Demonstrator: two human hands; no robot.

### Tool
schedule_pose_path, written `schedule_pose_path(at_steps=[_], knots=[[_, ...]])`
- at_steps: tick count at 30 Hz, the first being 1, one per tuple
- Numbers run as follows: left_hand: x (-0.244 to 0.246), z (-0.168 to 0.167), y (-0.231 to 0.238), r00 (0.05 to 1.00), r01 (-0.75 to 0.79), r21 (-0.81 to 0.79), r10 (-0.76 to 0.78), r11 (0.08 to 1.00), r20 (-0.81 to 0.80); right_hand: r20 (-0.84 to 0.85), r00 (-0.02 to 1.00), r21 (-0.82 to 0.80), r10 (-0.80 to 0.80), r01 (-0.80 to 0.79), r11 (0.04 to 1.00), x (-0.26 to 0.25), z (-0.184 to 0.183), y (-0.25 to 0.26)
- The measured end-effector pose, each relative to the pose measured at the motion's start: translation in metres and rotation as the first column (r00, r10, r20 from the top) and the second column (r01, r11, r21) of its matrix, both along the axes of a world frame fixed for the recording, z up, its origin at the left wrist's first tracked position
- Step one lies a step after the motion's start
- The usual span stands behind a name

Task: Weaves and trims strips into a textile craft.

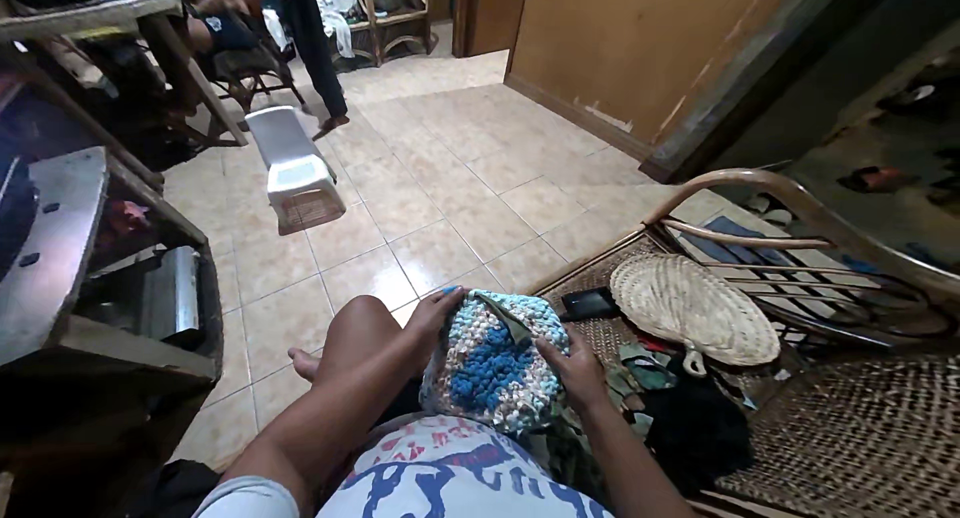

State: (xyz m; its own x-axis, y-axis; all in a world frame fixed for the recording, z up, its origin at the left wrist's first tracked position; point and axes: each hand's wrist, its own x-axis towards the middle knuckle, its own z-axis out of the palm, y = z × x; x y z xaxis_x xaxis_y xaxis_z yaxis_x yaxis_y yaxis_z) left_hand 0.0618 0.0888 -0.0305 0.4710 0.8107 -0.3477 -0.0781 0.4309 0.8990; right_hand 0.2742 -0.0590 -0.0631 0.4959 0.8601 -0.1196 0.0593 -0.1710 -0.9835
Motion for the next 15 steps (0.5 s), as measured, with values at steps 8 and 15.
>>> schedule_pose_path(at_steps=[8,15], knots=[[0.019,-0.043,0.042,0.994,0.036,-0.107,-0.046,0.994,-0.098,0.469,0.883,-0.068,0.01,0.025,0.997,0.013,-0.025,0.02],[0.019,-0.051,0.05,0.993,0.094,-0.18,-0.105,0.979,-0.051,0.619,0.734,-0.121,0.281,-0.265,0.957,-0.022,-0.001,0.086]])
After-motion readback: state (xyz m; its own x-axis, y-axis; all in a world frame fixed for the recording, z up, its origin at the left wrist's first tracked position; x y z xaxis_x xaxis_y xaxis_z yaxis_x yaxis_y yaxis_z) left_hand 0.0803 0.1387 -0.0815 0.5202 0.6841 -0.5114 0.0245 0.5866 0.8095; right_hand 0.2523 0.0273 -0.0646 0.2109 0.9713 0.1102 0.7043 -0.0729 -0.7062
